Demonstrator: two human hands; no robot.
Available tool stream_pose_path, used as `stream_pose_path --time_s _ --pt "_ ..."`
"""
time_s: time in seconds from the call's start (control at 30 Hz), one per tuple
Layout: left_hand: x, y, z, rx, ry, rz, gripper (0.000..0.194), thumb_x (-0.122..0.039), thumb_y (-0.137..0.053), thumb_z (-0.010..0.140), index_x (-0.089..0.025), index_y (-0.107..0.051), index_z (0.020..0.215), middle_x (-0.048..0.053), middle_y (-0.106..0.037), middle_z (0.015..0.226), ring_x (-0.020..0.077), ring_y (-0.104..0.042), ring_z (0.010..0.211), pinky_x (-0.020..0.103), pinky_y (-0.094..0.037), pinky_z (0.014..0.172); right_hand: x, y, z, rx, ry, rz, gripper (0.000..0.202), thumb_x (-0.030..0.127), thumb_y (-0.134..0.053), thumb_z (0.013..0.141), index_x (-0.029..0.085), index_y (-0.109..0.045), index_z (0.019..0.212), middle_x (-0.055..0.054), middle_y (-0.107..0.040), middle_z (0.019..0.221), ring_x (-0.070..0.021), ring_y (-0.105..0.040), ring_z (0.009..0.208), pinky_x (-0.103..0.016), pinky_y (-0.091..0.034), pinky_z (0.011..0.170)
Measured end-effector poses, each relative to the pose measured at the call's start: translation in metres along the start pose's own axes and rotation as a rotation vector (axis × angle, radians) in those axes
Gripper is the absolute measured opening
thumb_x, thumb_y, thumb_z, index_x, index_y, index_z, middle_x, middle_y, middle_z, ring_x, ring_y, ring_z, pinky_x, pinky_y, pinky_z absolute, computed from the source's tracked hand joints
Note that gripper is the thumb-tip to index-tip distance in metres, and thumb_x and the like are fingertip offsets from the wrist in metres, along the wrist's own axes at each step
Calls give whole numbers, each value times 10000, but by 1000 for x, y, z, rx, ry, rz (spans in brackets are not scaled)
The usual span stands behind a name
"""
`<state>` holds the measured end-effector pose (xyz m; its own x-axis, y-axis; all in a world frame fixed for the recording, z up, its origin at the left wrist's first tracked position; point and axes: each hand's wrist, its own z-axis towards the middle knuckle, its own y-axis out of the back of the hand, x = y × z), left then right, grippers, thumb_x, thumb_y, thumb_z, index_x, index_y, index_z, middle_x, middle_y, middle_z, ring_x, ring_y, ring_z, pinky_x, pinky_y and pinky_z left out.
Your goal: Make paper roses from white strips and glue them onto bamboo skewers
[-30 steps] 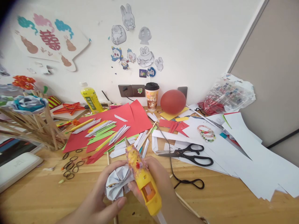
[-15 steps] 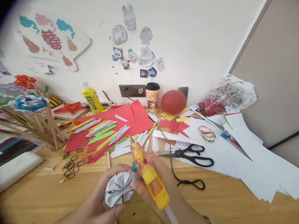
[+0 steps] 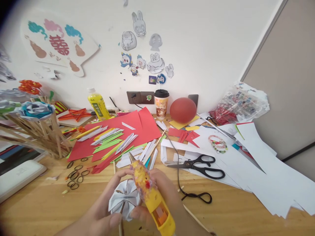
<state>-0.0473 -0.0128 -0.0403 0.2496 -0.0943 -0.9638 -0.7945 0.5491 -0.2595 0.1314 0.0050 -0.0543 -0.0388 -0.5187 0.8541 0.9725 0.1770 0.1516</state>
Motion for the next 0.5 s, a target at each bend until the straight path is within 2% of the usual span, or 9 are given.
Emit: stream_pose_path --time_s 0.13,0.23,0.3,0.37,0.43,0.5 --pt "10 -2 6 -121 -107 -58 577 -462 -662 740 -347 -365 1222 43 -546 1163 211 -573 973 317 -440 815 5 1 0 -6 -48 -6 322 367 -663 731 261 -594 1027 -17 -635 848 -195 -627 713 -282 -517 622" --pt "11 -5 8 -245 -183 -10 418 -391 -643 779 -320 -478 1157 35 -588 1105 201 -577 960 290 -455 797 7 1 0 -73 -81 -103 260 252 -667 702 256 -585 948 -4 -625 833 -183 -617 707 -273 -515 618" --pt "10 -6 9 -318 -200 50 356 -365 -622 801 -300 -534 1140 45 -590 1150 218 -548 1046 292 -440 853 7 1 0 -85 -84 -172 248 252 -656 701 247 -576 936 -18 -624 858 -199 -618 750 -301 -522 660" --pt "9 -6 9 -377 -177 48 384 -376 -613 807 -307 -525 1174 48 -580 1202 233 -523 1100 302 -428 882 6 2 0 -65 -69 -215 228 274 -621 728 240 -569 948 -35 -625 881 -216 -619 788 -337 -525 697" --pt "7 -6 9 -394 -141 -22 416 -399 -597 815 -328 -475 1206 49 -617 1134 225 -568 1014 310 -450 821 7 2 1 -63 -54 -244 184 273 -601 747 244 -567 925 -34 -627 874 -221 -620 793 -348 -526 703" --pt "6 -6 9 -390 -125 -91 370 -414 -576 825 -327 -477 1171 28 -655 966 186 -599 834 294 -459 725 8 2 1 -86 -61 -265 172 271 -602 748 259 -565 915 -17 -626 827 -213 -617 743 -330 -529 653"
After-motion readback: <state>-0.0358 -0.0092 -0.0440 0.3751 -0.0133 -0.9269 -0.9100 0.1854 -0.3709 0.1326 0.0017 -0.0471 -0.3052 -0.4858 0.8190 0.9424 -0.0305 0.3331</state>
